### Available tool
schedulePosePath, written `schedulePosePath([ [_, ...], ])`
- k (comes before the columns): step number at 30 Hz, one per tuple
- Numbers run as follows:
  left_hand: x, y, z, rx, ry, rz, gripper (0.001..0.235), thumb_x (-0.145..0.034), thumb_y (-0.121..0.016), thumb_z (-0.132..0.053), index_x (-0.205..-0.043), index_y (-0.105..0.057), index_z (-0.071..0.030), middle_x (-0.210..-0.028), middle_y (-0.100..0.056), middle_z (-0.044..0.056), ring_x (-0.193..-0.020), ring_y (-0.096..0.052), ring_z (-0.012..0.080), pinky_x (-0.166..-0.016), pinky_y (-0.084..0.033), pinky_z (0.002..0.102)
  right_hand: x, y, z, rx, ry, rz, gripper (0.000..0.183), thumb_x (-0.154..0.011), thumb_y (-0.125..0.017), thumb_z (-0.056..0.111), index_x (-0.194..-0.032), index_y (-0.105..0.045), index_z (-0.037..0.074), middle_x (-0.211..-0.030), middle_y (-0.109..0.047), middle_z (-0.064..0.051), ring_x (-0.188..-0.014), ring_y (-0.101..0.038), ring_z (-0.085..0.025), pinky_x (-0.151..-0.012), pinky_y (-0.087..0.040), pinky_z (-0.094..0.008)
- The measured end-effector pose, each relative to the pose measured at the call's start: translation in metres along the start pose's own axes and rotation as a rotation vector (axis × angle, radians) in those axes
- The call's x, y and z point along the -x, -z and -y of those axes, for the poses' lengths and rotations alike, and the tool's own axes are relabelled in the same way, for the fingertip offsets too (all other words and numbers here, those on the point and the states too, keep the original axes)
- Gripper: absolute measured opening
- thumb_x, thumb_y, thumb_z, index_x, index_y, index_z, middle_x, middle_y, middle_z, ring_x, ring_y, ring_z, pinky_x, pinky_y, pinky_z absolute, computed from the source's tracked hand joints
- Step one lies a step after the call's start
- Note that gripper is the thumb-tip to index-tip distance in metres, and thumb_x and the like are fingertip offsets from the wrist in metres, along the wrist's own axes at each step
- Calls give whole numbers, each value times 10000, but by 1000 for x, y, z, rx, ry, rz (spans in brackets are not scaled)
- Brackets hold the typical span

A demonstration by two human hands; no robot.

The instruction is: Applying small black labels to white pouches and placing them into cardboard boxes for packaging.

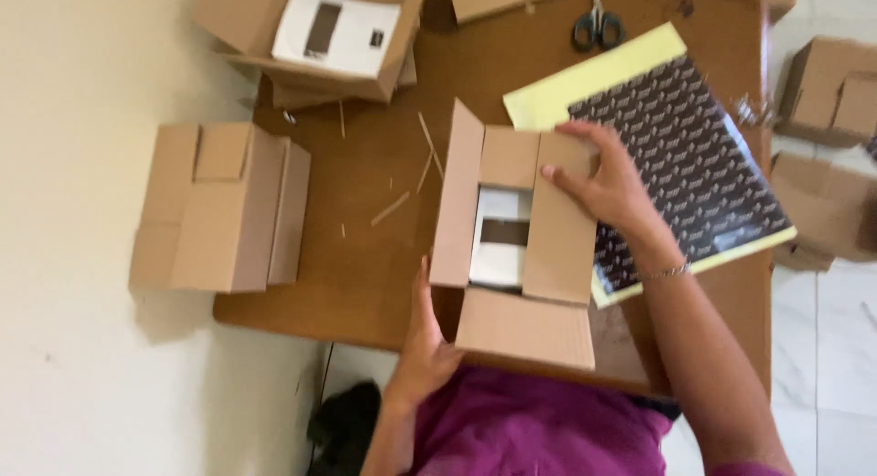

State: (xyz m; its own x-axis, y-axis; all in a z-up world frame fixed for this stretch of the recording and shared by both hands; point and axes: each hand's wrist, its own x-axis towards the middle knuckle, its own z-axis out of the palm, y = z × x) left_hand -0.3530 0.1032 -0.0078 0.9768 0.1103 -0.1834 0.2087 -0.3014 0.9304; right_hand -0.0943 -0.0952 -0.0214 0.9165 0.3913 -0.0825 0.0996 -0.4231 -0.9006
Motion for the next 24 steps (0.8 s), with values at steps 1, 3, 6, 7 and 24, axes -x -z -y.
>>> schedulePosePath([
  [1,-6,-4,-2,83,-61,-114,1271,-752,-730,-637,-1606,38,-91,-1713,-26,168,-1587,-49,305,-1262,-83,499,-7,0,-13,71,125,-31,555,-864,-777,340,-1352,-602,143,-1359,-541,-125,-1231,-550,-248,-1041,-442,-381],
  [3,-21,-7,-8,177,-132,-234,1170,-810,-714,-613,-1617,-23,-122,-1722,-128,128,-1590,-143,281,-1268,-132,506,-15,3,-9,151,259,-60,579,-862,-779,357,-1359,-612,112,-1356,-584,-139,-1279,-548,-280,-1097,-404,-425],
  [6,-34,-9,-21,80,-206,-327,1097,-833,-745,-519,-1603,-108,-65,-1679,-267,163,-1564,-252,306,-1265,-216,482,-1,5,17,31,-28,24,577,-828,-762,392,-1345,-606,189,-1372,-532,-100,-1180,-576,-221,-952,-501,-345],
  [7,-41,-9,-29,126,-201,-364,1083,-822,-786,-429,-1601,-124,-72,-1657,-300,171,-1546,-285,299,-1265,-228,462,-2,4,17,54,23,21,587,-844,-752,365,-1368,-585,159,-1401,-530,-123,-1254,-541,-252,-1034,-460,-403],
  [24,-126,14,-16,31,100,-826,985,-754,-898,-279,-1526,-342,-21,-1479,-460,332,-1394,-447,496,-1186,-331,589,14,28,29,141,-57,70,590,-796,-793,194,-1357,-637,101,-905,-713,-189,-838,-719,-357,-797,-576,-474],
])
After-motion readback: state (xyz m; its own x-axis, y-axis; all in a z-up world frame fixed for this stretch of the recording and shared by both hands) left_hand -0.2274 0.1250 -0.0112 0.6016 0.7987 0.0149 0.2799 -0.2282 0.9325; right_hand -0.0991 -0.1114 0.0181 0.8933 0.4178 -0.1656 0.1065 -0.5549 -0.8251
